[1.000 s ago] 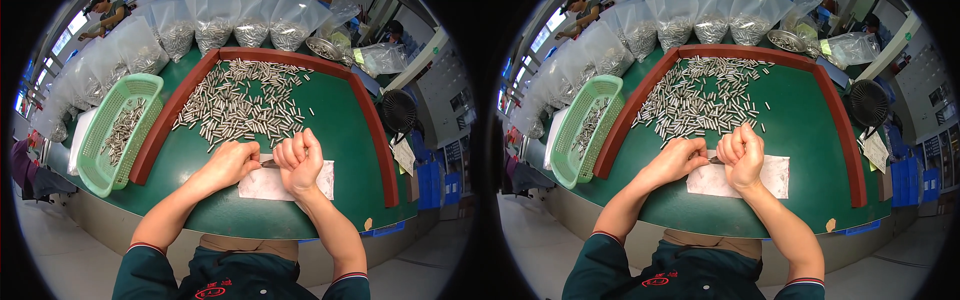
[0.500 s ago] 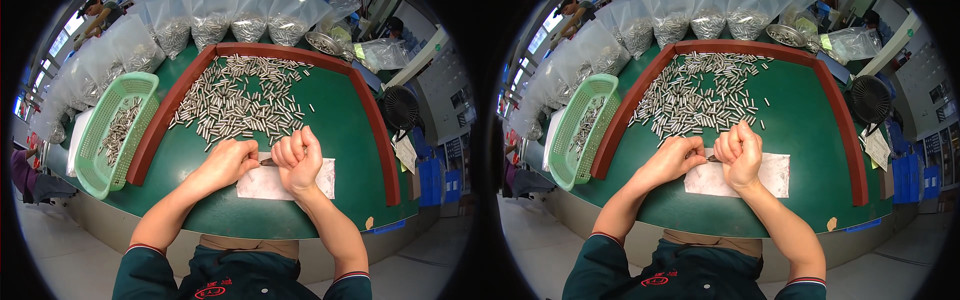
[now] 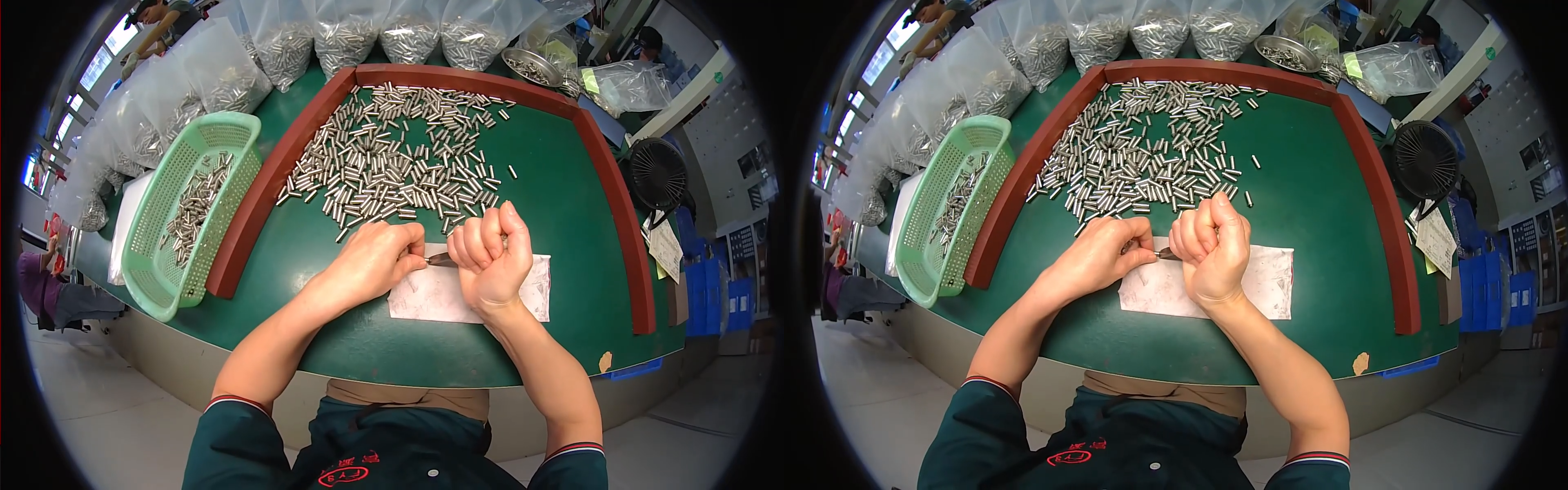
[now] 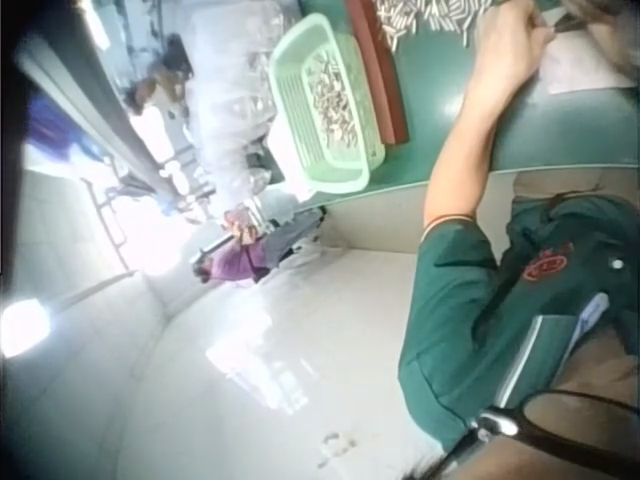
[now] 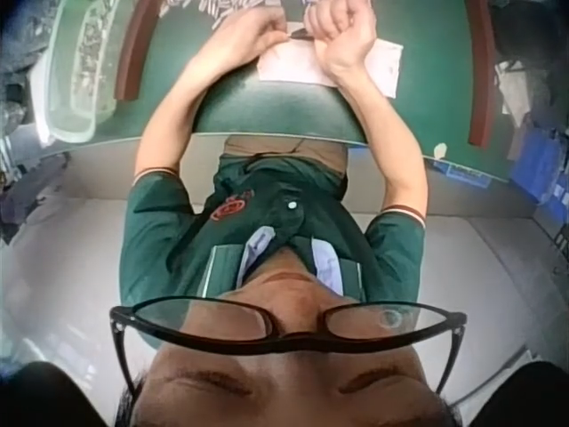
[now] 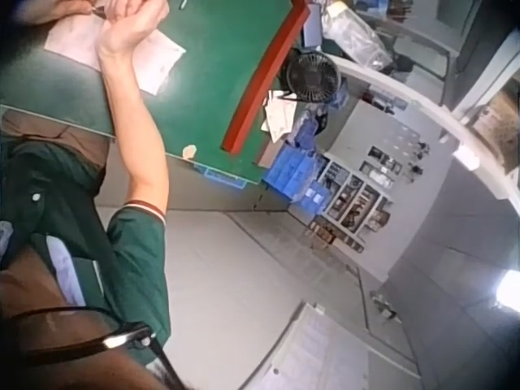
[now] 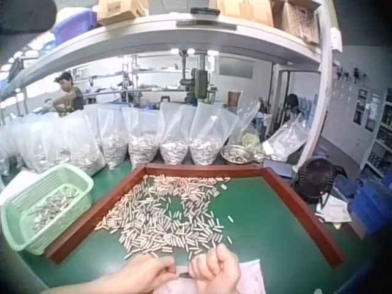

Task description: Inspecting and sorting small cylindrical metal components at an industrial workbench.

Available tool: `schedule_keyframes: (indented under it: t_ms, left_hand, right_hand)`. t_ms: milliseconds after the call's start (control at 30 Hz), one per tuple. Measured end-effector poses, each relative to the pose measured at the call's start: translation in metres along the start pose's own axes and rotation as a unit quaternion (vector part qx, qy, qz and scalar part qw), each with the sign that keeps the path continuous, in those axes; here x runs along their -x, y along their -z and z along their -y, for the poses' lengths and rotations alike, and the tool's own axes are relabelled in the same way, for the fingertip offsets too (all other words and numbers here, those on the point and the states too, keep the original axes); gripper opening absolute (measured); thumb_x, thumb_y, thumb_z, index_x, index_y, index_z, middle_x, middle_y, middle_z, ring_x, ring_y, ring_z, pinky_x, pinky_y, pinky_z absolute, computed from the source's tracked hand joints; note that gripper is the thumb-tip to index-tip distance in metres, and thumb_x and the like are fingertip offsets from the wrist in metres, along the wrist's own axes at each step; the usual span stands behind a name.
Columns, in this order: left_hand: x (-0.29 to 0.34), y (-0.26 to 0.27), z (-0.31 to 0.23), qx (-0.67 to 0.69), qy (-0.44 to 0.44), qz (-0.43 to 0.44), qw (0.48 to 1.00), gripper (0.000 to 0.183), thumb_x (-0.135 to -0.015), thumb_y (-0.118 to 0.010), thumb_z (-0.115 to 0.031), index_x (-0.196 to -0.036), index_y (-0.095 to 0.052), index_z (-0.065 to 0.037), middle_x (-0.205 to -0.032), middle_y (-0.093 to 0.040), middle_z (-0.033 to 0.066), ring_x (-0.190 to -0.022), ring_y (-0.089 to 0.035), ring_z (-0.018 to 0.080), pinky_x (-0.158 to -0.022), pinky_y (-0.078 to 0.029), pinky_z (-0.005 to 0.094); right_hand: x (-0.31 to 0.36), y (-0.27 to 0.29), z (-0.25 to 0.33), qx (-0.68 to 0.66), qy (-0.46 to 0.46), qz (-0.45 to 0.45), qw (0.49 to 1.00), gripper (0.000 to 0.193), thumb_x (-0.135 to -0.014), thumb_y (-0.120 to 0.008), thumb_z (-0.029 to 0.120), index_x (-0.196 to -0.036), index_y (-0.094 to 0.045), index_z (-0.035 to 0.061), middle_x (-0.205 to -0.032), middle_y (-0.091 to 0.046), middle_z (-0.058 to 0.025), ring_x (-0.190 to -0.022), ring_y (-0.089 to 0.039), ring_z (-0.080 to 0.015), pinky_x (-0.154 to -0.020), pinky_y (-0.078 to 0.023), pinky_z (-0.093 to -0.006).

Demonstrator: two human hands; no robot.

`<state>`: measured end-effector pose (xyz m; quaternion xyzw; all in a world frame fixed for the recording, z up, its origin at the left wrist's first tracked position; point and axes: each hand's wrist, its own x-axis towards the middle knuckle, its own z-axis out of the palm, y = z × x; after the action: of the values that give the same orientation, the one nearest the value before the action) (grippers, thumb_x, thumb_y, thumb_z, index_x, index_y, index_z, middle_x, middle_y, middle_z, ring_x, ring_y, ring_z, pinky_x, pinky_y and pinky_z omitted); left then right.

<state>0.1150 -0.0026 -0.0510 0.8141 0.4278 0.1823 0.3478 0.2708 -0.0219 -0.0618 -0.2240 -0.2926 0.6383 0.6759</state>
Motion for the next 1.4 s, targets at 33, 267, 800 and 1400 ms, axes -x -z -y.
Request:
schedule_keyframes:
  t_ms: [33, 267, 800, 1400]
  left_hand:
    - [0.000, 0.000, -0.001, 0.002, 0.012, 0.006, 1.000, 0.012, -0.070, -0.063, -0.010, -0.072, -0.055, -0.001, -0.062, -0.057, 0.0140, -0.062, -0.057, 0.0313, -0.057, -0.043, 0.0386]
    - [0.001, -0.003, 0.002, 0.001, -0.003, -0.010, 1.000, 0.012, -0.071, -0.063, -0.008, -0.072, -0.055, 0.000, -0.058, -0.055, 0.0115, -0.053, -0.055, 0.0239, -0.051, -0.042, 0.0320]
    - [-0.001, 0.002, 0.002, 0.014, -0.005, -0.012, 1.000, 0.012, -0.073, -0.063, -0.009, -0.074, -0.056, 0.001, -0.062, -0.056, 0.0107, -0.056, -0.055, 0.0208, -0.052, -0.042, 0.0304]
    - [-0.004, 0.047, 0.022, 0.610, 0.060, -0.141, 0.777, 0.024, -0.092, -0.042, -0.027, -0.093, -0.049, -0.004, -0.060, -0.035, -0.0044, -0.047, -0.027, 0.0029, -0.040, -0.021, 0.0167]
  right_hand:
    - [0.000, 0.000, 0.000, 0.000, 0.000, 0.000, 1.000, 0.046, -0.092, -0.031, 0.028, -0.049, -0.025, 0.0124, -0.040, -0.023, 0.0011, -0.038, -0.015, -0.0084, -0.038, -0.016, -0.0246]
    - [0.001, -0.004, -0.003, 0.025, 0.004, -0.001, 1.000, 0.046, -0.092, -0.029, 0.029, -0.049, -0.024, 0.0137, -0.039, -0.022, 0.0022, -0.037, -0.014, -0.0084, -0.038, -0.016, -0.0248]
    - [0.001, -0.005, -0.009, 0.057, 0.031, 0.038, 0.997, 0.044, -0.092, -0.032, 0.022, -0.051, -0.025, 0.0101, -0.044, -0.025, 0.0013, -0.040, -0.020, -0.0078, -0.040, -0.019, -0.0244]
    - [0.002, -0.006, -0.003, 0.063, 0.004, 0.012, 0.998, 0.046, -0.092, -0.032, 0.026, -0.049, -0.024, 0.0109, -0.042, -0.023, 0.0013, -0.038, -0.016, -0.0077, -0.037, -0.016, -0.0240]
